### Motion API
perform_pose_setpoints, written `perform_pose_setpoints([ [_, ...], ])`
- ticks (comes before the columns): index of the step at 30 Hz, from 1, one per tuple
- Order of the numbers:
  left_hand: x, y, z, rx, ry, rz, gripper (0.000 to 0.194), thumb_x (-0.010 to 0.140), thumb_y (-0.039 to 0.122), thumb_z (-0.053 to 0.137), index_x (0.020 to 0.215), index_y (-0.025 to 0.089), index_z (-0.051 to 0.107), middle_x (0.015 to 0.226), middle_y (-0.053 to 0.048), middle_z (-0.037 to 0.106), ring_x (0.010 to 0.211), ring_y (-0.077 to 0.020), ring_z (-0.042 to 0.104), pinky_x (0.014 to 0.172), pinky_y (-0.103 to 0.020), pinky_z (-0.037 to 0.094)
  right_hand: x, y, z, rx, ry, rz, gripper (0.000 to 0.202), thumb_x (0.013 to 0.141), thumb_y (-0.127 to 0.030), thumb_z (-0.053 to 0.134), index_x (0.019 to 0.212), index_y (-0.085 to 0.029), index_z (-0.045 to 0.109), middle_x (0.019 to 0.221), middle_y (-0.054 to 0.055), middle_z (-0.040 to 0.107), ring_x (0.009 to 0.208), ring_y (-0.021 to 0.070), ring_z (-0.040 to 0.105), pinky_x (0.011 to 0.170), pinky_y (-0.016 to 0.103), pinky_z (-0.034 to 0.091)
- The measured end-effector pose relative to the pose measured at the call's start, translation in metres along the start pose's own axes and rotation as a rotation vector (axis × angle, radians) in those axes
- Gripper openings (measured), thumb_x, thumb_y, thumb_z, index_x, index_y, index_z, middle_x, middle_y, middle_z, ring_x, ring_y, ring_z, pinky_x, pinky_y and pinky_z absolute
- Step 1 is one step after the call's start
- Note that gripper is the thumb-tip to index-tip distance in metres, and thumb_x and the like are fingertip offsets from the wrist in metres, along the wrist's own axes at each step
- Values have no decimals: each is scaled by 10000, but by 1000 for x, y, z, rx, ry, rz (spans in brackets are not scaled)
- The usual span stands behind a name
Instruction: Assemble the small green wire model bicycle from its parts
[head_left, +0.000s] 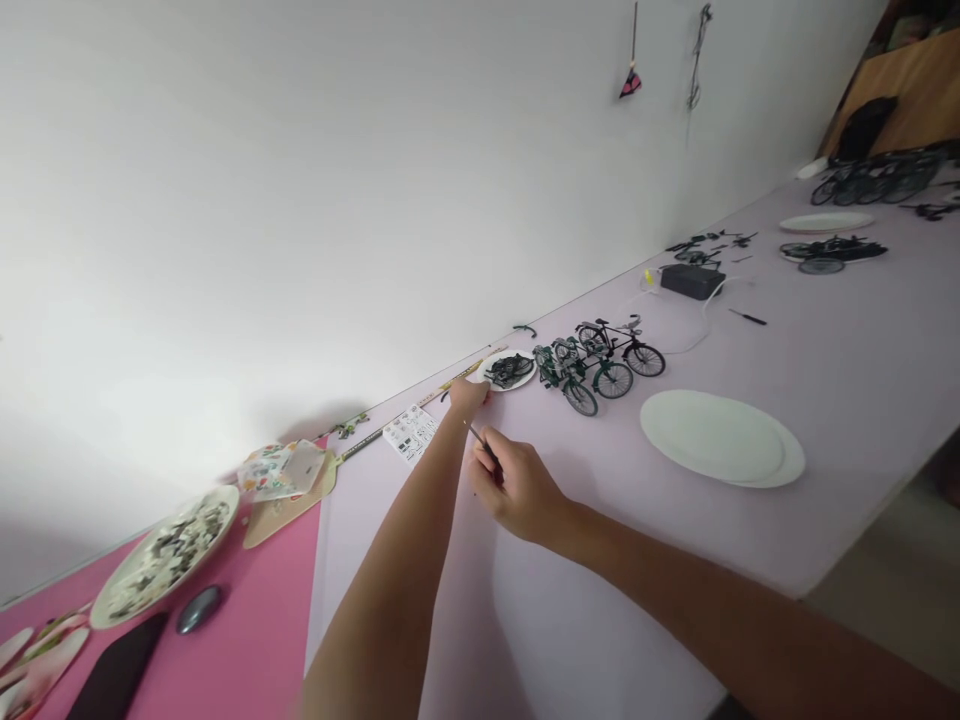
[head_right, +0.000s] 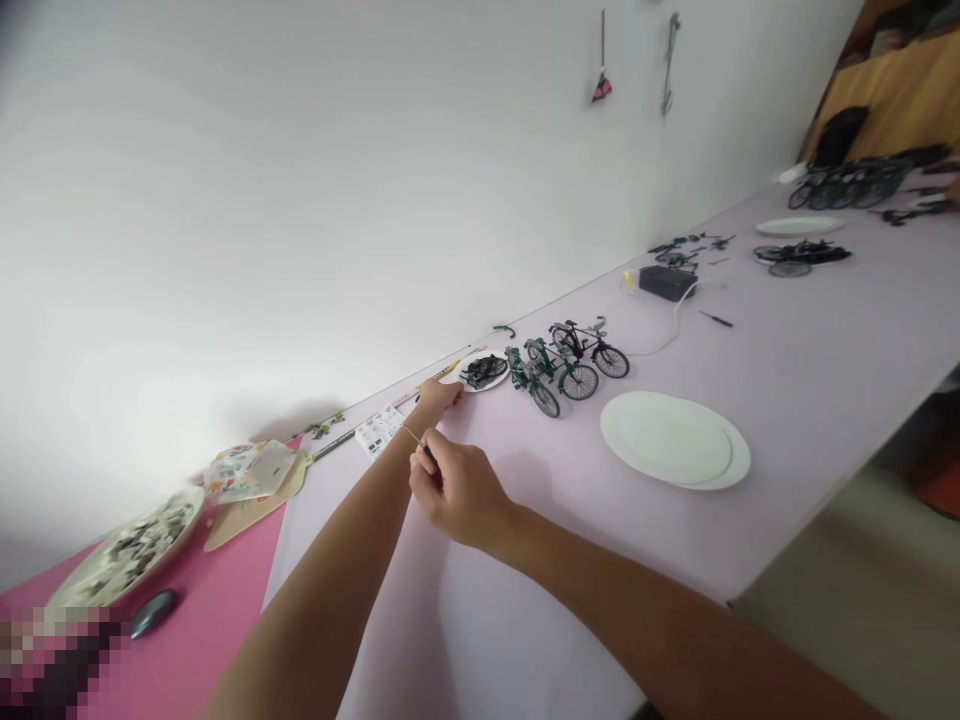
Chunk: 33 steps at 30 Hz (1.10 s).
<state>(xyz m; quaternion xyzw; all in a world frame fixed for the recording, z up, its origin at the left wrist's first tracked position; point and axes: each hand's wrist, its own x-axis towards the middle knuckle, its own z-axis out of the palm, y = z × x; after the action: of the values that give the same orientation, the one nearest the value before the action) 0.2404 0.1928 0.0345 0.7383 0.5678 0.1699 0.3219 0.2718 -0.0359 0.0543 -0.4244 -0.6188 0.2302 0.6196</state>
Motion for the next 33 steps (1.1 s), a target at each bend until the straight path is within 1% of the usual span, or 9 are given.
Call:
perform_pose_setpoints([
  [4, -14, -5, -5, 15, 52, -88, 130, 751, 243, 643, 649, 163, 645, 687, -130, 702, 744, -243, 677, 639, -317, 502, 1, 10, -1, -36, 11, 21, 347, 891, -216, 534, 741, -272, 225, 599, -84, 339, 502, 114, 290, 507, 264, 231],
  [9, -37, -17, -14, 44, 71, -118, 184, 748, 253, 669, 585, 181, 621, 639, -117, 679, 731, -256, 674, 647, -332, 508, 8, 23, -5, -49, 38, 25, 336, 908, -258, 545, 743, -274, 252, 612, -90, 302, 499, 110, 296, 511, 264, 248],
  [14, -73, -33, -30, 54, 64, -88, 302, 765, 260, 636, 480, 195, 563, 565, -92, 636, 684, -226, 644, 666, -321, 507, 15, 36, -11, -77, 82, 31, 337, 908, -287, 545, 740, -276, 254, 634, -84, 310, 513, 112, 309, 517, 268, 260],
  [17, -97, -46, -41, 66, 81, -71, 341, 780, 292, 614, 458, 193, 565, 542, -90, 629, 654, -218, 632, 680, -321, 505, 17, 42, -11, -79, 66, 65, 323, 898, -293, 546, 749, -278, 261, 619, -88, 320, 511, 118, 330, 528, 268, 273],
  [21, -127, -67, -54, 91, 83, -49, 379, 796, 316, 587, 438, 192, 578, 503, -64, 613, 595, -192, 607, 683, -296, 489, 18, 49, -5, -103, 43, 84, 305, 892, -302, 535, 746, -280, 268, 607, -89, 325, 516, 124, 338, 535, 266, 276],
  [23, -142, -78, -60, 105, 90, -30, 391, 806, 326, 579, 439, 192, 587, 499, -57, 617, 588, -185, 615, 705, -288, 485, 18, 51, -1, -104, 16, 87, 291, 890, -310, 527, 750, -281, 274, 603, -89, 335, 526, 130, 350, 542, 266, 281],
  [25, -156, -88, -64, 77, 89, -48, 385, 821, 352, 574, 475, 190, 615, 511, -53, 635, 571, -180, 613, 705, -287, 483, 19, 54, 2, -117, -19, 92, 270, 884, -315, 518, 754, -280, 284, 607, -87, 353, 536, 134, 355, 551, 268, 286],
  [29, -182, -106, -72, 6, 90, -97, 324, 799, 374, 597, 535, 187, 616, 542, -45, 653, 536, -169, 586, 635, -280, 459, 21, 64, 2, -214, -28, 97, 242, 852, -316, 521, 760, -275, 301, 657, -70, 420, 594, 147, 405, 609, 278, 326],
  [33, -205, -117, -81, -60, 76, -123, 304, 783, 386, 607, 555, 187, 587, 518, -23, 618, 503, -147, 539, 570, -264, 410, 23, 76, -3, -332, -29, 210, 218, 842, -283, 514, 773, -276, 308, 710, -48, 493, 674, 173, 483, 665, 287, 358],
])
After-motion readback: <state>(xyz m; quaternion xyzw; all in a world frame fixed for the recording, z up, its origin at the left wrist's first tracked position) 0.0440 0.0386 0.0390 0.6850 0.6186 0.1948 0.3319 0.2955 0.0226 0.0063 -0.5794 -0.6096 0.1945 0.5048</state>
